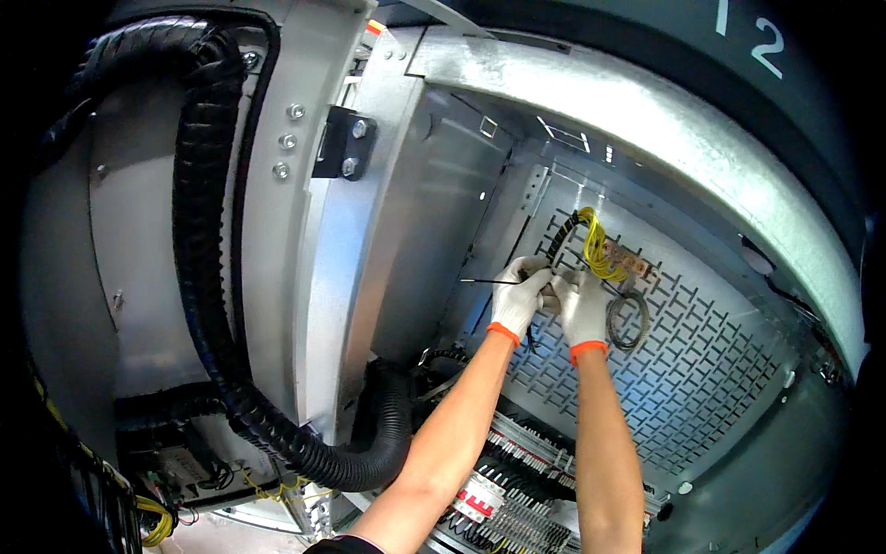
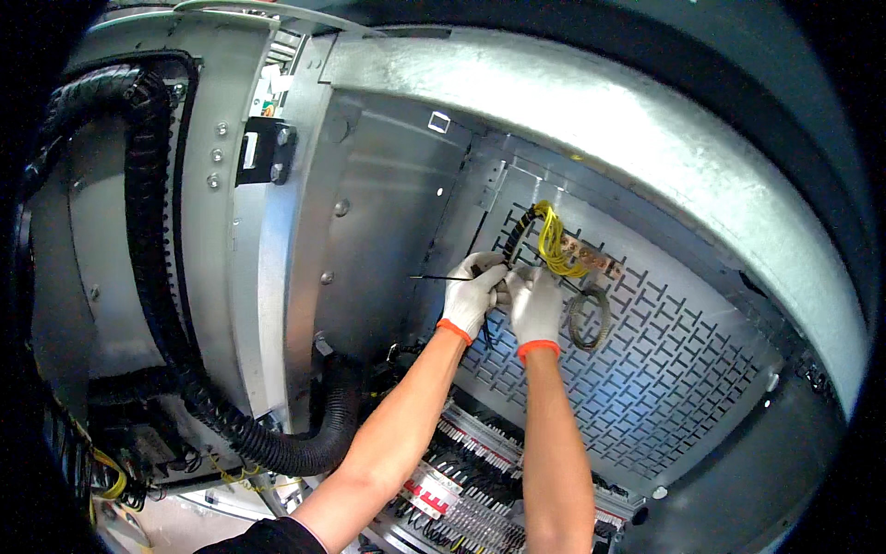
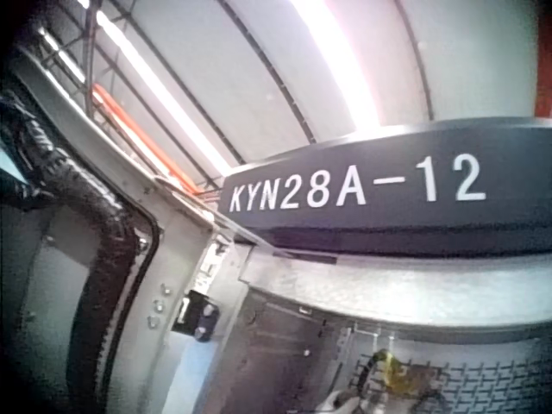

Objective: The person installs a terminal block into an electrical cabinet, secures it with a power drill, and then routes and secures wires using zip ties. The person also briefly moves a stool and walks around the cabinet.

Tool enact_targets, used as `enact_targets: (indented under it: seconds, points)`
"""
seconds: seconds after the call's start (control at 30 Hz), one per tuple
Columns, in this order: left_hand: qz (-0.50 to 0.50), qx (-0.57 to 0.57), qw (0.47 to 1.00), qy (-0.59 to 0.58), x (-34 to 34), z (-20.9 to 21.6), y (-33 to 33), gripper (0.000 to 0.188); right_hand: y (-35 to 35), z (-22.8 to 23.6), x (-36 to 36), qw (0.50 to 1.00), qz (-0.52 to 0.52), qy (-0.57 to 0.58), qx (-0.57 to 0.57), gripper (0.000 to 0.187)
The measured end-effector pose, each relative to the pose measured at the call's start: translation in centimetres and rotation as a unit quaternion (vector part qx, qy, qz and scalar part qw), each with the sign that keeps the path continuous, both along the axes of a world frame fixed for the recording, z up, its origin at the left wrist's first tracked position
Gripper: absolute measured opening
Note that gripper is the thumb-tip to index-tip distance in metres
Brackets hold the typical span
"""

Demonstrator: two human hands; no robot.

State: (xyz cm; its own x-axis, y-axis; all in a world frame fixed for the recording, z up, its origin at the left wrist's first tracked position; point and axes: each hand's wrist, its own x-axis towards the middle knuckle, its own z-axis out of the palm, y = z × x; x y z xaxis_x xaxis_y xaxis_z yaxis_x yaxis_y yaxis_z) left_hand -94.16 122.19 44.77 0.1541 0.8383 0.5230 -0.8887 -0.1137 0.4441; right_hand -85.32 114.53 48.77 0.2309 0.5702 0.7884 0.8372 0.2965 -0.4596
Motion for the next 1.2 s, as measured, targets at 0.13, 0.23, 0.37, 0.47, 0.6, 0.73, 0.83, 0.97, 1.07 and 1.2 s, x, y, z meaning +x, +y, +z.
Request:
enact_targets:
  seconds: [0.13,0.23,0.37,0.47,0.6,0.73,0.83,0.97,1.07,1.2]
  points:
    - [0.026,-0.015,0.998,0.055,-0.8,0.5,-1.4,0.024,0.5,0.0,-0.7,0.995,-0.076,-0.059,0.032,0.026]
    - [0.045,-0.009,0.997,0.061,-1.2,0.7,-1.4,0.026,-0.7,1.1,-2.5,0.992,-0.077,-0.098,0.004,0.027]
    - [0.049,-0.004,0.997,0.053,-0.8,0.2,-1.1,0.028,-1.8,2.4,-4.8,0.984,-0.147,-0.092,-0.049,0.028]
    - [0.047,-0.009,0.996,0.072,-1.0,0.4,-1.3,0.024,-1.6,3.1,-5.0,0.986,-0.128,-0.082,-0.076,0.028]
    - [-0.051,-0.01,0.997,0.063,-1.0,0.0,0.2,0.023,-0.7,2.1,-3.1,0.99,-0.031,-0.133,0.03,0.024]
    - [-0.117,-0.055,0.991,0.026,-1.0,0.7,0.3,0.027,-0.7,1.6,-2.6,0.995,-0.019,-0.095,-0.034,0.033]
    - [-0.083,-0.038,0.996,0.02,-0.8,0.7,0.8,0.024,-0.2,1.5,-2.3,0.992,0.003,-0.122,0.037,0.03]
    - [-0.026,-0.044,0.999,-0.015,0.5,0.5,0.1,0.019,-0.5,1.3,-3.2,0.987,-0.114,-0.109,-0.011,0.037]
    - [0.021,-0.032,0.999,0.002,0.4,0.7,-0.1,0.02,0.0,1.8,-3.8,0.99,-0.111,-0.08,-0.028,0.038]
    - [0.003,-0.011,0.998,0.065,-1.3,0.6,-0.7,0.028,0.1,2.0,-3.5,0.986,-0.089,-0.141,0.005,0.033]
